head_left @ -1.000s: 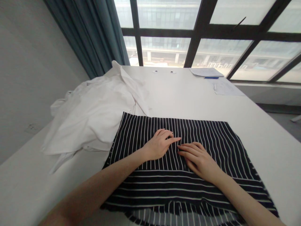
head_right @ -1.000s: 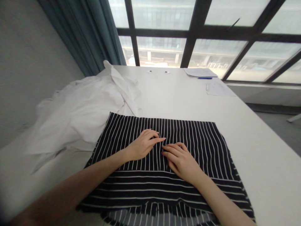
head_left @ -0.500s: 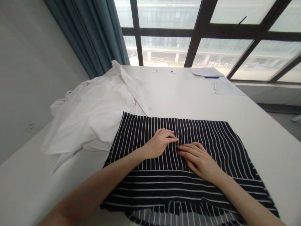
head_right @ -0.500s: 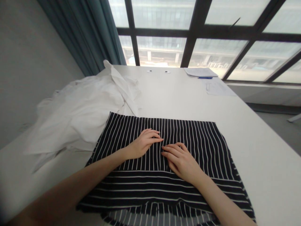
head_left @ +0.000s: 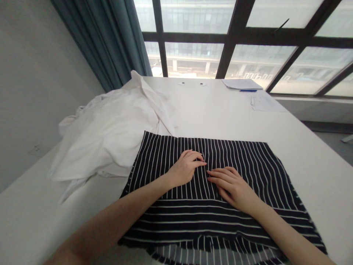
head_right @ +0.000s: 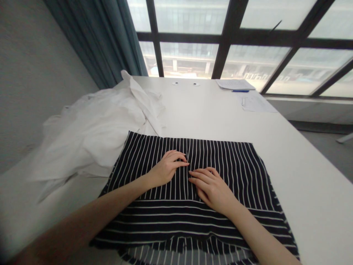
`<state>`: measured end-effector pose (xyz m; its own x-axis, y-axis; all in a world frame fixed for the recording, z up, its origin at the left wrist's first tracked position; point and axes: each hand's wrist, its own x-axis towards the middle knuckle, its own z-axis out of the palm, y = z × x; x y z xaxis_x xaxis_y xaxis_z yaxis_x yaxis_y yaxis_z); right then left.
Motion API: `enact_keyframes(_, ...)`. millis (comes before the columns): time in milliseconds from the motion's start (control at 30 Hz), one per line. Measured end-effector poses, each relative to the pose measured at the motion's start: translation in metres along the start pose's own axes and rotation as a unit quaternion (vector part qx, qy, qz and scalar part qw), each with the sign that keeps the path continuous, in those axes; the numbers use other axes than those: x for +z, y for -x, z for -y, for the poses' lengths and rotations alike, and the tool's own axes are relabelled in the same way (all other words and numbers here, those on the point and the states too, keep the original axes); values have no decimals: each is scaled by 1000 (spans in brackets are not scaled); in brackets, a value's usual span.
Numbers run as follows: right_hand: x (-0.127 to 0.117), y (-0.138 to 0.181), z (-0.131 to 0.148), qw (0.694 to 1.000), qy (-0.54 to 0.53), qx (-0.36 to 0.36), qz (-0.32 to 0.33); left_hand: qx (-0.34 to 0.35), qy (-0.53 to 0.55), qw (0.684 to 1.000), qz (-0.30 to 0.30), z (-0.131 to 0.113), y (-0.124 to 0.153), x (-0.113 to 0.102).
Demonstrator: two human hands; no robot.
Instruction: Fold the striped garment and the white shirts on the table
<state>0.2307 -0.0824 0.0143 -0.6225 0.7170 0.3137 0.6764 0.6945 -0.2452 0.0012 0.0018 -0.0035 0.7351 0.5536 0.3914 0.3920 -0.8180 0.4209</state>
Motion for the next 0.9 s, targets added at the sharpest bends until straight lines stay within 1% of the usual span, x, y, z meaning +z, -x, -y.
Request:
enact_keyframes(167, 0, -1, 0, 1000, 1, 0, 0, 27, -39, 999, 25, -2, 1, 0)
enact_keyframes(233, 0, 0, 0, 1000, 1, 2, 3, 27, -47, 998, 35, -2, 1, 0)
enact_keyframes(567, 1, 0, 0, 1000, 0, 1, 5, -24, -57, 997, 40, -5, -1, -2)
enact_keyframes(900, 1, 0, 0, 1000, 1, 0, 8, -61, -60, 994, 69, -5, -2, -1)
